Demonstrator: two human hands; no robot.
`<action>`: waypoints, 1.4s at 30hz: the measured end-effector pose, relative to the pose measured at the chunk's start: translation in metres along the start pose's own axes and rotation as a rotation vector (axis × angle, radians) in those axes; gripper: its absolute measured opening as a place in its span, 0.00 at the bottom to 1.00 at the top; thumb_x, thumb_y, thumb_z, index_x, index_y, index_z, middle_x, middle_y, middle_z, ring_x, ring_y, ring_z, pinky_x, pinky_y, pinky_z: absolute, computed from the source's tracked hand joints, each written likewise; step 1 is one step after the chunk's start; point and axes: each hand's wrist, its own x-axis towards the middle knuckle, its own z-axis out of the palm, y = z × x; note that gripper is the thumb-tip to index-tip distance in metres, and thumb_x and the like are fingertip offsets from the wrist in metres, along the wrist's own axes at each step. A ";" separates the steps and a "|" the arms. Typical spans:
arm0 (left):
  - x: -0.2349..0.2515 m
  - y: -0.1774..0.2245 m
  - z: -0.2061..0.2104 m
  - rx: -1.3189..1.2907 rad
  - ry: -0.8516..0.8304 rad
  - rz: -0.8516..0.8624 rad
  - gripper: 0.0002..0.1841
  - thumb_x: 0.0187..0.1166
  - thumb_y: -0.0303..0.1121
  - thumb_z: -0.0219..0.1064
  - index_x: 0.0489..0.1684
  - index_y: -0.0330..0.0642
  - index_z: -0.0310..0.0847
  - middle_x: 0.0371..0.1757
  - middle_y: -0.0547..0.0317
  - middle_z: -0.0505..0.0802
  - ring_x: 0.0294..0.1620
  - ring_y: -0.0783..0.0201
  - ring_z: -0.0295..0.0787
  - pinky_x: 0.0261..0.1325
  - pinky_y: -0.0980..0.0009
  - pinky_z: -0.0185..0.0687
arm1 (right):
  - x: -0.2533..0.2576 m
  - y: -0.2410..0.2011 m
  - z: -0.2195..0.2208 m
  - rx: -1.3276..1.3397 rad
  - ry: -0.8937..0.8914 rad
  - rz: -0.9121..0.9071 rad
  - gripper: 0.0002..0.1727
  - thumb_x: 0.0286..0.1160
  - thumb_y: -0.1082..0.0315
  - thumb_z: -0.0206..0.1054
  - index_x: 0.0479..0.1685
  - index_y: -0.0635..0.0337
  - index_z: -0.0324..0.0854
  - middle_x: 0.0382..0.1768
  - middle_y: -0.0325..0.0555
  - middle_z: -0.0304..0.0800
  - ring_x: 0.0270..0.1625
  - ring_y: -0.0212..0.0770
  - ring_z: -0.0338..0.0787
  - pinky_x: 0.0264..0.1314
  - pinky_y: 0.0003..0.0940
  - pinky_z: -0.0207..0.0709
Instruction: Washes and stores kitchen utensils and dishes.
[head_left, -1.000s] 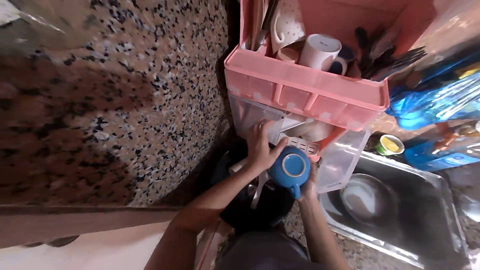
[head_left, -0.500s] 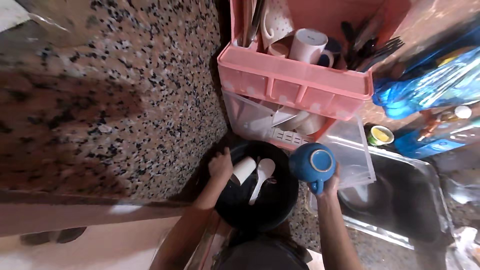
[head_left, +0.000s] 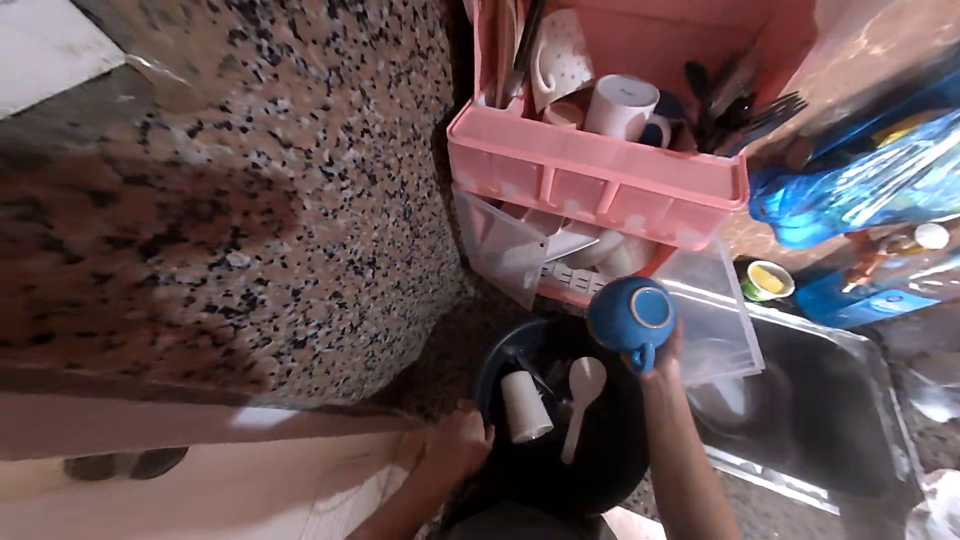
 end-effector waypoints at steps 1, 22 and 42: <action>-0.005 -0.001 -0.004 0.042 -0.031 0.039 0.36 0.87 0.59 0.55 0.67 0.26 0.77 0.66 0.31 0.86 0.71 0.36 0.83 0.70 0.38 0.76 | 0.003 0.000 0.000 0.001 0.015 0.012 0.31 0.88 0.37 0.41 0.59 0.49 0.81 0.46 0.45 0.94 0.48 0.40 0.95 0.49 0.42 0.91; 0.114 0.007 -0.097 0.065 1.729 0.762 0.10 0.79 0.42 0.66 0.44 0.52 0.92 0.52 0.57 0.94 0.66 0.48 0.84 0.73 0.40 0.61 | -0.014 0.000 0.003 -0.130 0.068 -0.053 0.28 0.91 0.41 0.40 0.57 0.48 0.82 0.46 0.41 0.95 0.49 0.37 0.95 0.49 0.40 0.91; 0.276 0.093 -0.128 -0.501 1.230 0.931 0.44 0.59 0.19 0.80 0.84 0.31 0.67 0.88 0.31 0.67 0.85 0.29 0.65 0.84 0.35 0.61 | -0.042 -0.005 0.005 -0.032 0.195 -0.129 0.36 0.93 0.43 0.26 0.58 0.53 0.80 0.45 0.44 0.95 0.48 0.39 0.95 0.47 0.39 0.91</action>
